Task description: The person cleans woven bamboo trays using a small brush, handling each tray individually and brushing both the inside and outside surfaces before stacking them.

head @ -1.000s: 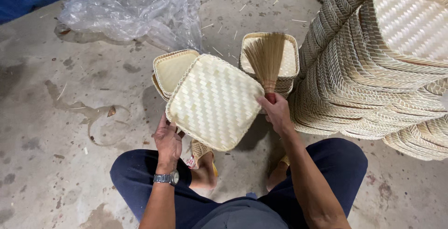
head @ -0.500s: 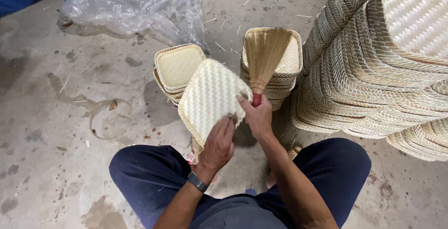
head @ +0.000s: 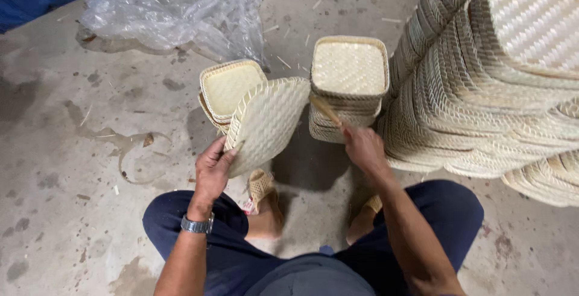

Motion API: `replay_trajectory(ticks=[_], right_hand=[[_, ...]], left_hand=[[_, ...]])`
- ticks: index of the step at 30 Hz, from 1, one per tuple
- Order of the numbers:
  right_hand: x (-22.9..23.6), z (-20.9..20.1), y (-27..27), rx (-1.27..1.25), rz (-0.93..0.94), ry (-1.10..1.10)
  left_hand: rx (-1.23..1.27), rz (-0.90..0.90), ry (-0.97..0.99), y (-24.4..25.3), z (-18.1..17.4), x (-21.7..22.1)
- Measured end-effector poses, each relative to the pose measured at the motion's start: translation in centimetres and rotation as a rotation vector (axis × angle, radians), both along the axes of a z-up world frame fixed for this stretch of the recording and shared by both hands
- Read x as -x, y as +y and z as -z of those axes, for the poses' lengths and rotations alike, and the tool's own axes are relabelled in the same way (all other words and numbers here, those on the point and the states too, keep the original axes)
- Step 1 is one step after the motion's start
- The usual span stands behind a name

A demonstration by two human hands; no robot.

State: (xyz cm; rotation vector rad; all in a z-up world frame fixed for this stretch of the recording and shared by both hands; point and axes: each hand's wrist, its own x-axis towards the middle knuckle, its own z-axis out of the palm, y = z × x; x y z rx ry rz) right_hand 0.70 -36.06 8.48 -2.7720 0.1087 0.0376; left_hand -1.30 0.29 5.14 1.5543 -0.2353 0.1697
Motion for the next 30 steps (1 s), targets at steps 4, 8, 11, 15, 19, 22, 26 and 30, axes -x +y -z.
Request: replay_trajectory(ticks=[4, 8, 11, 15, 19, 22, 26, 30], right_hand=[[3.6, 1.5, 6.0, -0.348, -0.449, -0.497], [7.5, 1.2, 8.7, -0.502, -0.833, -0.352], [4.8, 1.0, 4.6, -0.475, -0.359, -0.187], [3.6, 0.7, 1.5, -0.553, -0.017, -0.271], [4.9, -1.5, 1.9, -0.807, 0.015, -0.372], [5.3, -3.9, 2.0, -0.834, -0.033, -0.407], [5.8, -5.4, 2.4, -0.986, -0.080, -0.464], [6.0, -5.8, 2.4, -0.946, -0.071, -0.452]], left_hand=[[-0.126, -0.122, 0.138, -1.2, 4.2, -0.1], [0.048, -0.149, -0.262, -1.3, 7.2, -2.4], [0.311, -0.191, -0.110, -1.0, 4.8, -3.1], [0.801, -0.149, -0.067, -2.2, -0.8, -3.5], [1.037, -0.146, 0.023, -1.6, -3.1, -4.0], [1.168, -0.136, -0.063, -1.4, -2.7, -6.2], [1.316, -0.173, -0.043, -1.1, -2.6, -7.5], [1.342, -0.174, -0.029, -1.0, -3.5, -7.6]])
